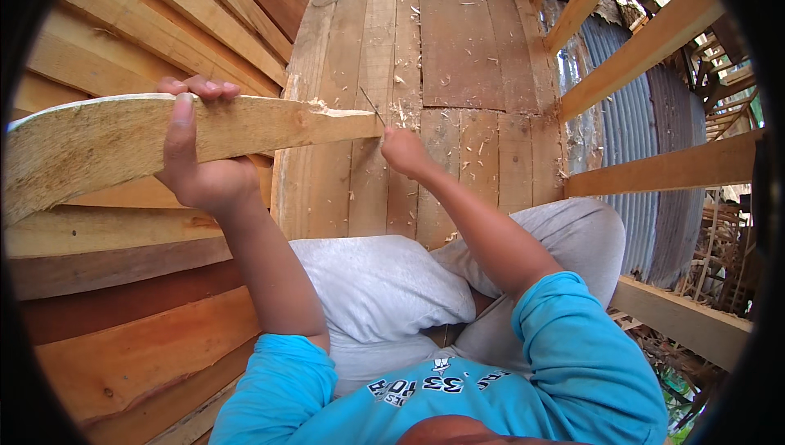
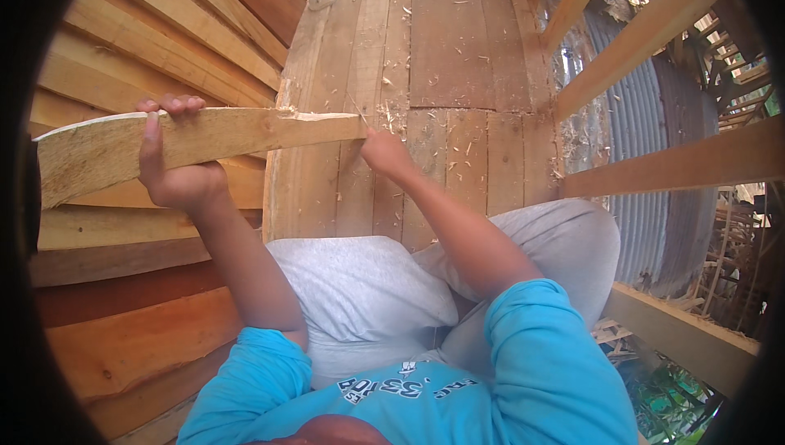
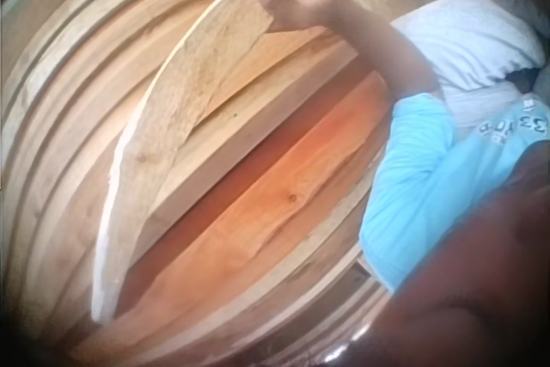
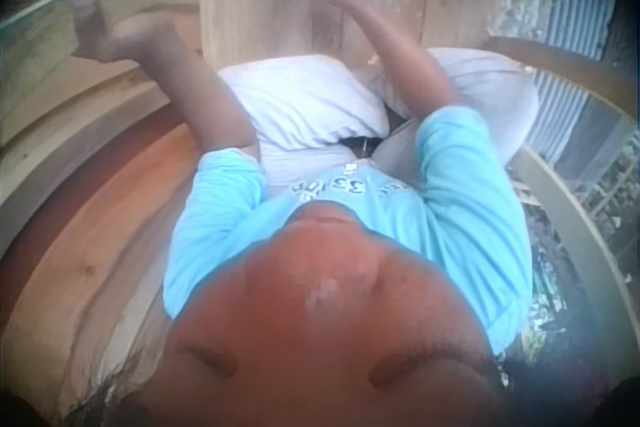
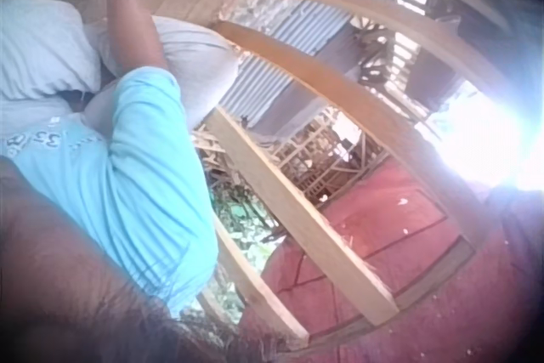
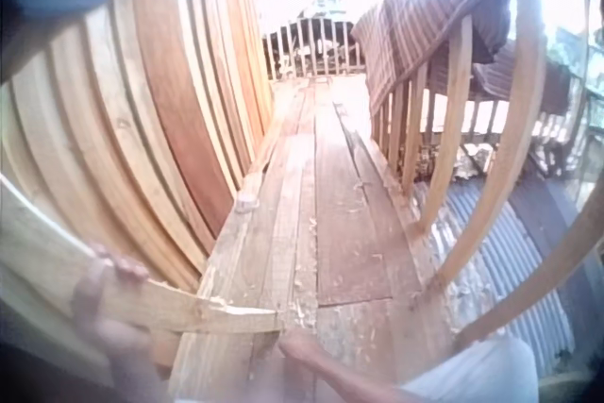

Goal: The person sits on a wooden floor and uses a knife to carve a long piece of wood, removing shavings and shaping the surface. The person holds the wood with one hand and carves with the other, working along the length of the piece.

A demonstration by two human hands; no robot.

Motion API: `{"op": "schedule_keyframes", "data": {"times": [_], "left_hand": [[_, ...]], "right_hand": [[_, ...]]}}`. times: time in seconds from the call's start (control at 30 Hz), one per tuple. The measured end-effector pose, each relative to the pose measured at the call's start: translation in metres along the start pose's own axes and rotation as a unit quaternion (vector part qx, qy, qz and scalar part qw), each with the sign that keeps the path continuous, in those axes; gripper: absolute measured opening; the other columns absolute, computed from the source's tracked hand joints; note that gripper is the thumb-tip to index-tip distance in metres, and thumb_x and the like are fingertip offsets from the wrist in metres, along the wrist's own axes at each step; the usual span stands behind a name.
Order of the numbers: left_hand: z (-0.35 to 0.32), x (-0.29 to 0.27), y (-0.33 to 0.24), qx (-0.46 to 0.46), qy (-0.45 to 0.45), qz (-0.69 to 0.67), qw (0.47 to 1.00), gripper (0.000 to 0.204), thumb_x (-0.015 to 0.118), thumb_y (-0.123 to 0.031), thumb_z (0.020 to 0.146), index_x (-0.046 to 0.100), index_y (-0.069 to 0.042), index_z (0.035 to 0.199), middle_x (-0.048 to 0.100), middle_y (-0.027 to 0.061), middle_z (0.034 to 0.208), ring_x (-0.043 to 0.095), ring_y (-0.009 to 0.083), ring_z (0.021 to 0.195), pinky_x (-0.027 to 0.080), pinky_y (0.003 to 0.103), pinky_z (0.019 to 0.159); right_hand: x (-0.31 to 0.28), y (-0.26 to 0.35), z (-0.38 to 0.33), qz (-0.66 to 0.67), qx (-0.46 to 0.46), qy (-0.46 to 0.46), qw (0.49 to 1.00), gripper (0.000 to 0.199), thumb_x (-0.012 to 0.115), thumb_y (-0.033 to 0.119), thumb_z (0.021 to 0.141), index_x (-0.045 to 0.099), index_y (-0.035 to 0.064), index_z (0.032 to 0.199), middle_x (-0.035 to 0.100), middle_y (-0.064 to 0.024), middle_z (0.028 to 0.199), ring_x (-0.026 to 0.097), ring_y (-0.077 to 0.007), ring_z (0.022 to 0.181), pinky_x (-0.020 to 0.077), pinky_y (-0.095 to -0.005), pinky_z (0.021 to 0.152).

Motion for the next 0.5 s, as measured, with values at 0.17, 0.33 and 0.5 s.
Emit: {"op": "schedule_keyframes", "data": {"times": [0.17,0.33,0.5], "left_hand": [[-0.009,0.000,-0.005,0.016,-0.003,0.031,0.999,0.023,0.056,-0.018,0.086,0.052,-0.004,0.105,0.055,0.0130,0.087,0.054,0.0259,0.087,0.045,0.041,0.088],[-0.011,0.014,-0.001,-0.006,0.083,-0.013,0.996,0.027,0.055,-0.018,0.084,0.050,-0.005,0.108,0.055,0.0132,0.088,0.054,0.0259,0.088,0.044,0.041,0.089],[-0.008,-0.001,0.001,0.000,0.127,-0.042,0.991,0.031,0.055,-0.021,0.083,0.049,-0.004,0.109,0.056,0.0141,0.090,0.054,0.0259,0.088,0.043,0.042,0.088]], "right_hand": [[-0.004,0.071,-0.015,0.001,-0.022,0.027,0.999,0.050,0.036,0.029,0.103,0.065,-0.0066,0.084,0.065,-0.0306,0.085,0.065,-0.0460,0.084,0.0494,-0.0529,0.081],[-0.029,0.066,-0.005,0.072,-0.055,0.066,0.994,0.049,0.037,0.029,0.104,0.060,-0.0067,0.079,0.061,-0.0296,0.072,0.061,-0.0466,0.071,0.0473,-0.0523,0.071],[-0.028,0.100,-0.024,0.026,-0.119,-0.007,0.992,0.049,0.039,0.029,0.103,0.059,-0.0069,0.076,0.060,-0.0291,0.069,0.060,-0.0472,0.068,0.0470,-0.0523,0.068]]}}
Point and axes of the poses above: each hand's wrist, its own z-axis towards the middle knuckle, its own x-axis out of the palm, y = z × x, the point moved 5 cm from there along z, towards the middle knuckle
